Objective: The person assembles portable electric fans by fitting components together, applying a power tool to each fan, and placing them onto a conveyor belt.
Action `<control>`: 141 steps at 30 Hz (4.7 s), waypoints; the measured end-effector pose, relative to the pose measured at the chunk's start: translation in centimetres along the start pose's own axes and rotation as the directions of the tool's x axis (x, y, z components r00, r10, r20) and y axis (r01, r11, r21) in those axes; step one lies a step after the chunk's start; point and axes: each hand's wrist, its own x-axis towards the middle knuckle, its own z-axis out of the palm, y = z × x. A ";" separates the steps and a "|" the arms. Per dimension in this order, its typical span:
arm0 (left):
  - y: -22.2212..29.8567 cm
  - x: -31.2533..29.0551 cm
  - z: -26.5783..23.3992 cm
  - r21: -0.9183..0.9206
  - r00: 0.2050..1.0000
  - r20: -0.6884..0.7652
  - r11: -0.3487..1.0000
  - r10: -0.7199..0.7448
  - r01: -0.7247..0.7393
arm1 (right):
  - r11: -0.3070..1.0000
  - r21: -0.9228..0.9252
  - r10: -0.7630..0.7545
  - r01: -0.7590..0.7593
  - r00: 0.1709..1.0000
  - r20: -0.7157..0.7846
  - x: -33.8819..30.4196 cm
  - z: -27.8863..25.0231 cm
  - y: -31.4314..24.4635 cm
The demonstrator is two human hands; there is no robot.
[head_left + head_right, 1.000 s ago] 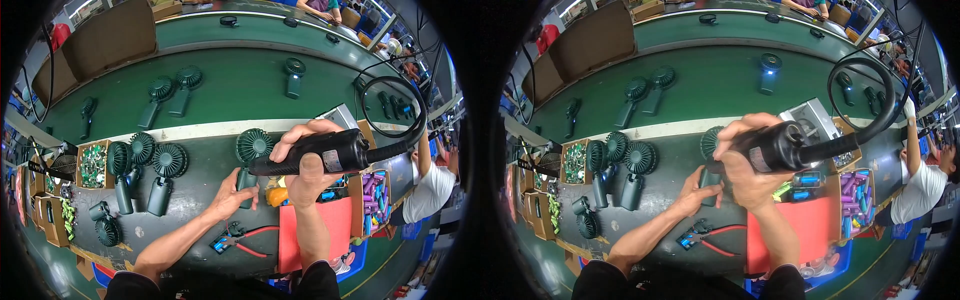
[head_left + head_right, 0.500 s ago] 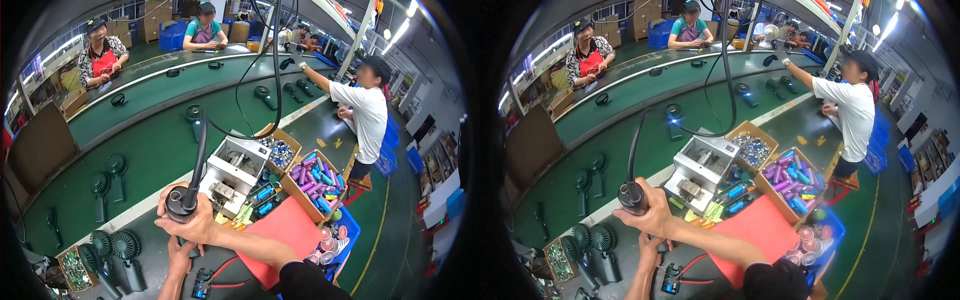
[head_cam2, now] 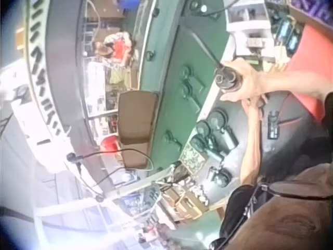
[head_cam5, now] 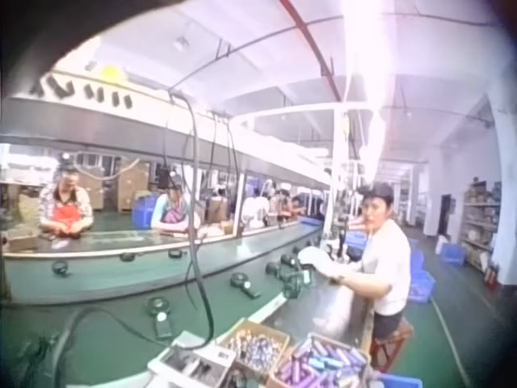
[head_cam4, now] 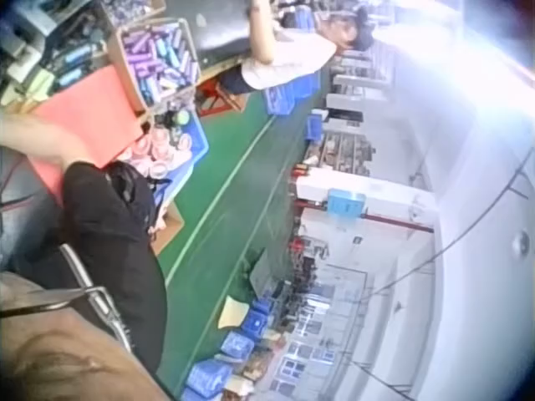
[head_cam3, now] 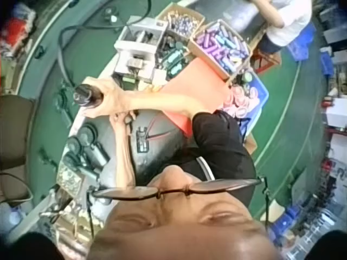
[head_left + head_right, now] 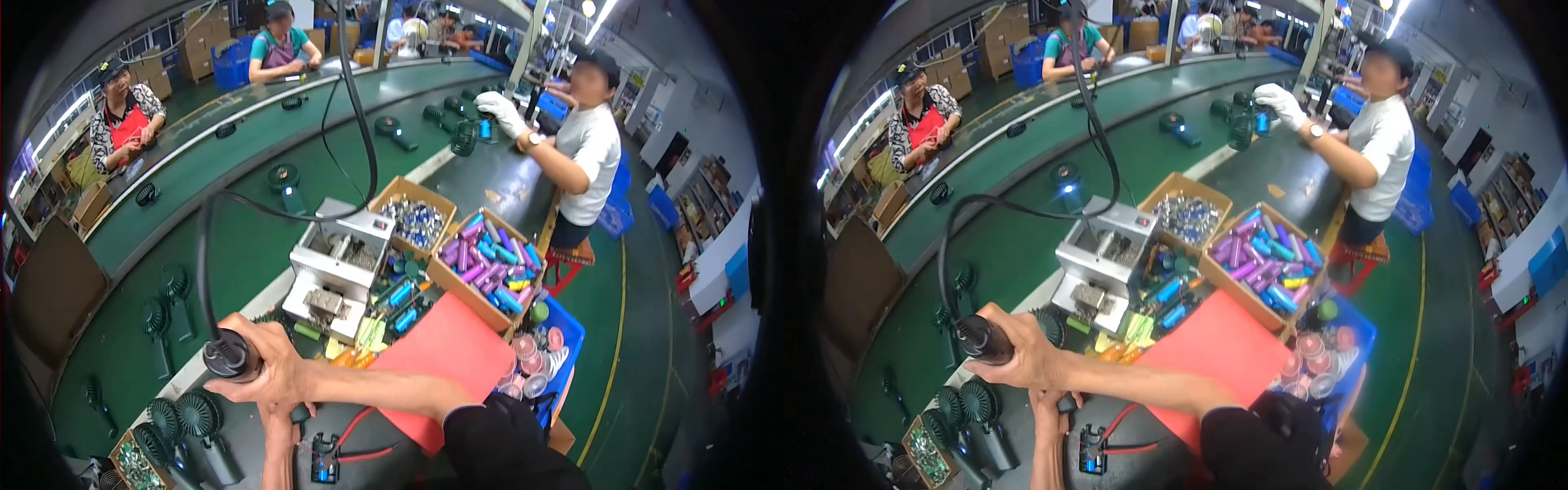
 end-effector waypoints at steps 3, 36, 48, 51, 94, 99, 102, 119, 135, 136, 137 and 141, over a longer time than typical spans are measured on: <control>0.3 -0.3 0.1 -0.038 0.999 -0.014 0.999 -0.036 0.035 | 0.997 0.045 -0.054 0.057 0.997 -0.053 0.1 0.9 -0.5; 1.4 1.1 -3.2 0.349 0.908 -0.257 0.908 0.331 -0.232 | 0.876 -0.076 -0.287 0.477 0.640 0.713 -6.0 4.2 -4.1; 1.5 1.4 -2.9 0.418 0.905 -0.255 0.883 0.340 -0.214 | 0.846 -0.155 -0.261 0.510 0.651 0.713 -5.6 3.9 -4.2; 3.2 0.4 -0.8 0.576 0.926 -0.267 0.815 0.267 -0.070 | 0.954 -0.057 -0.171 0.296 0.687 0.706 -4.0 2.6 -4.0; 0.9 1.7 -0.5 -0.206 1.000 0.016 0.979 -0.004 0.007 | 0.914 0.384 0.219 -0.132 0.956 -0.193 2.1 -3.0 0.9; 1.2 1.7 -0.4 -0.145 1.000 0.015 0.989 0.003 -0.001 | 0.921 0.334 0.265 -0.201 0.952 -0.156 2.1 -2.7 1.1; 0.6 1.8 -1.2 -0.133 1.000 -0.003 0.991 0.001 -0.002 | 0.918 0.314 0.302 -0.244 0.941 -0.154 1.7 -1.6 1.8; 0.4 0.9 -1.1 -0.220 0.998 0.042 0.975 0.039 -0.029 | 0.922 0.295 0.271 -0.249 0.962 -0.037 1.0 -3.0 3.2; 6.9 8.2 -7.5 0.797 0.861 -0.208 0.590 0.464 -0.126 | 0.868 0.493 0.206 -0.060 0.947 -0.246 3.0 -4.6 1.2; 8.9 10.5 -6.7 0.860 0.775 -0.165 0.474 0.610 -0.190 | 0.958 0.285 0.061 0.031 0.949 -0.308 3.9 -4.3 -0.6; 9.8 12.8 -7.9 0.924 0.717 -0.082 0.323 0.692 -0.207 | 0.947 0.315 0.039 0.068 0.946 -0.320 4.2 -4.5 -1.0; 8.6 20.7 -4.6 0.993 0.783 0.037 -0.114 0.621 0.043 | 0.926 0.365 0.058 0.102 0.914 -0.402 4.7 -8.6 -2.4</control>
